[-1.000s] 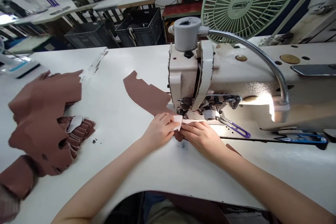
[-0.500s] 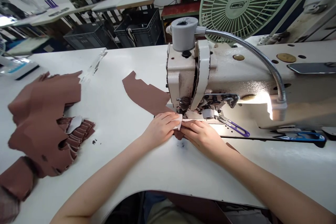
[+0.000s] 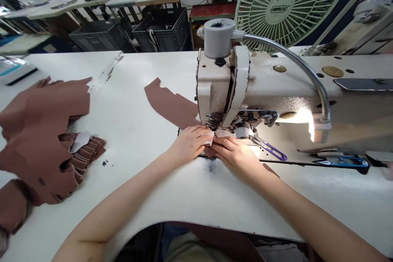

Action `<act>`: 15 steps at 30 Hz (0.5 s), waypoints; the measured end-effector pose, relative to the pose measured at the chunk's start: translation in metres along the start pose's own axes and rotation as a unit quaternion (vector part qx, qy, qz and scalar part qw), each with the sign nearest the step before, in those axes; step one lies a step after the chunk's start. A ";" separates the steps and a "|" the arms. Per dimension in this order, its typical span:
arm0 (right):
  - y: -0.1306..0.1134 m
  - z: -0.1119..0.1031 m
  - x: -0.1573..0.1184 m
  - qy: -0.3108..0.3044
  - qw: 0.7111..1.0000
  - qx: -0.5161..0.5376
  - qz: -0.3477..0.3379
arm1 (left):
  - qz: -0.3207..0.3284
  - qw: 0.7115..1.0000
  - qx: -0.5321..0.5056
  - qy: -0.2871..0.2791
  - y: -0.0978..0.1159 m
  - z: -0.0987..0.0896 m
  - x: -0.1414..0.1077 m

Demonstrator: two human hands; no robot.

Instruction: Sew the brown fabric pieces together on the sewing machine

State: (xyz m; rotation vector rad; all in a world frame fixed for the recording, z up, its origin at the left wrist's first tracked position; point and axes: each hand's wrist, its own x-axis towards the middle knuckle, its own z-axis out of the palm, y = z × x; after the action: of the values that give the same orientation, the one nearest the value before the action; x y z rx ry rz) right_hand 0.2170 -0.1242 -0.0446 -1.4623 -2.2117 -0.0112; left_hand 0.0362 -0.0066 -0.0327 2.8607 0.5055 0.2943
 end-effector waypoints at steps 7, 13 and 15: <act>-0.001 0.004 0.000 -0.003 1.000 -0.016 0.010 | 0.004 1.000 0.005 -0.009 -0.007 -0.002 0.004; -0.003 0.002 0.004 -0.008 1.000 -0.024 0.004 | -0.006 1.000 0.012 -0.019 -0.008 -0.004 0.007; -0.004 -0.001 0.004 -0.012 0.999 -0.040 -0.007 | 0.001 1.000 0.007 -0.020 -0.008 -0.004 0.005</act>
State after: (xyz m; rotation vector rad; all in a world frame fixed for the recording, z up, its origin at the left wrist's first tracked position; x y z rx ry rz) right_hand 0.2122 -0.1224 -0.0413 -1.4972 -2.2652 -0.0883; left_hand 0.0375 0.0033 -0.0301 2.8750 0.5007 0.2349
